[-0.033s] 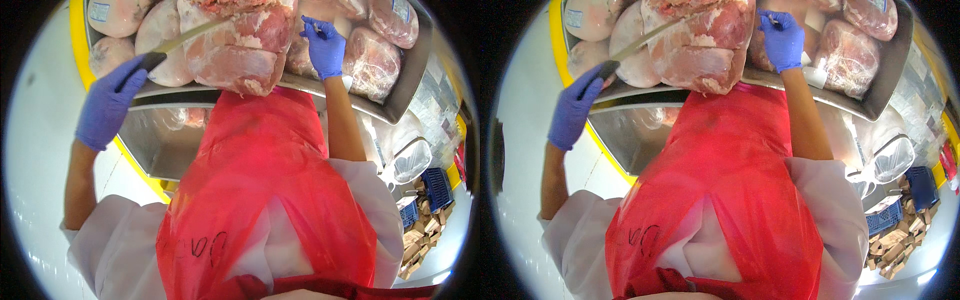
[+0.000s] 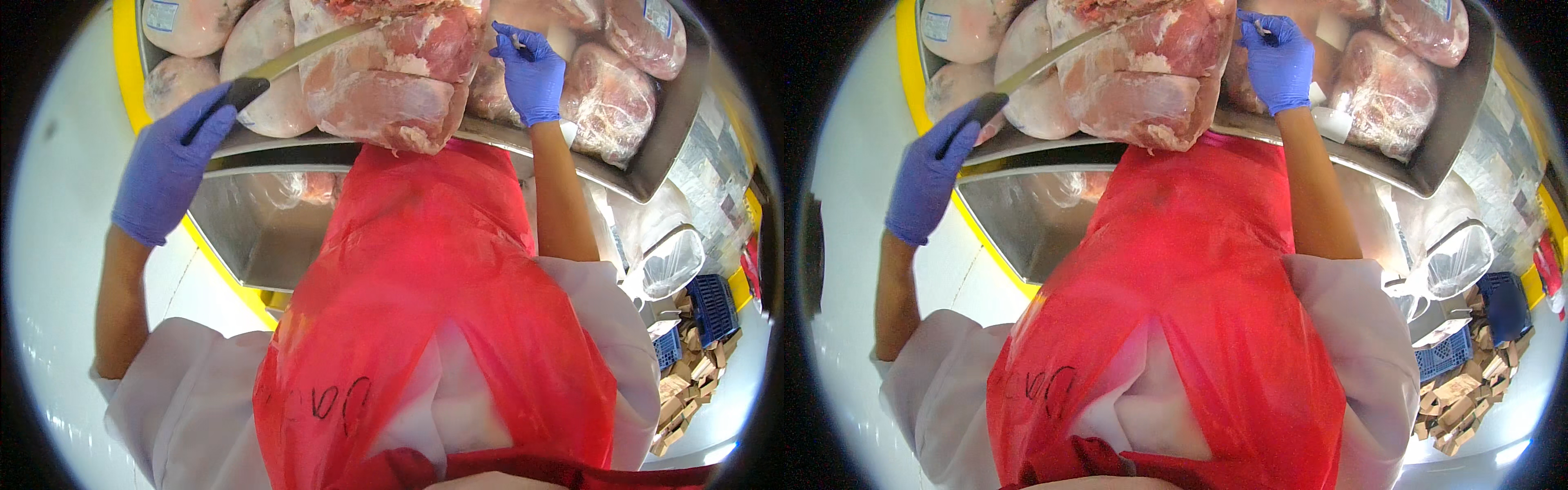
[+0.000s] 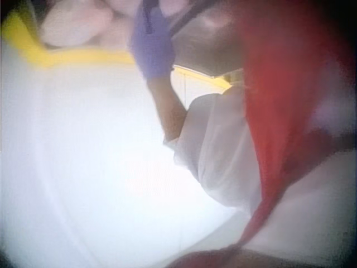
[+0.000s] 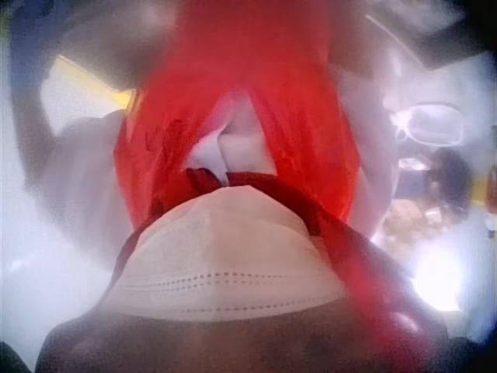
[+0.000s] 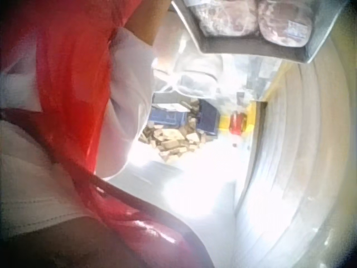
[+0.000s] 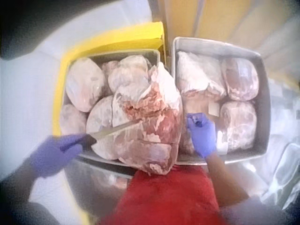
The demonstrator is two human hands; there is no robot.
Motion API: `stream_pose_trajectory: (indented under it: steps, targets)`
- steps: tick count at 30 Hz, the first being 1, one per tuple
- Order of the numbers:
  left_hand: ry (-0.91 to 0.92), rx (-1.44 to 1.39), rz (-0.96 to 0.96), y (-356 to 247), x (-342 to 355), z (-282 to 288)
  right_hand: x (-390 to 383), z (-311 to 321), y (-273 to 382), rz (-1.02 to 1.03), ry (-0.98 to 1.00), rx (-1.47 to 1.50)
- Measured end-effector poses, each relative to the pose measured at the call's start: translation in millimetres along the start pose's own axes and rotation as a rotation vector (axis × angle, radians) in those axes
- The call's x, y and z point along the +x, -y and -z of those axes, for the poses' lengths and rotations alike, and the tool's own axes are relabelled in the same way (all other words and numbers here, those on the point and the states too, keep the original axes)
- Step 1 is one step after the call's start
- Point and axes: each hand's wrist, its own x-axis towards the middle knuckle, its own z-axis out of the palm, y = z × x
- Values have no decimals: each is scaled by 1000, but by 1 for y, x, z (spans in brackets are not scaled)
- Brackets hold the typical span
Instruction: The person uses a knife to cut a large piece of raw meat on a metal tray. They repeatedly slice the meat into smaller portions and place the cut pieces into a separate tray. The person wears blue gloves and a red apron while performing the task.
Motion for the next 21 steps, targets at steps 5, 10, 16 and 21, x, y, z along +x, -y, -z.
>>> stream_pose_trajectory:
  steps: [5,10,16,21]
  targets:
    - [-15,474,-513,-19,37,26,1,-12,7,19,0,48]
    - [155,151,-233,-6,66,45,-8,-12,9,8,10,-12]
    - [154,175,-173,-15,78,38,-14,8,-7,-102,-66,19]
    - [88,140,-164,26,73,1,-17,16,-6,-112,-102,25]
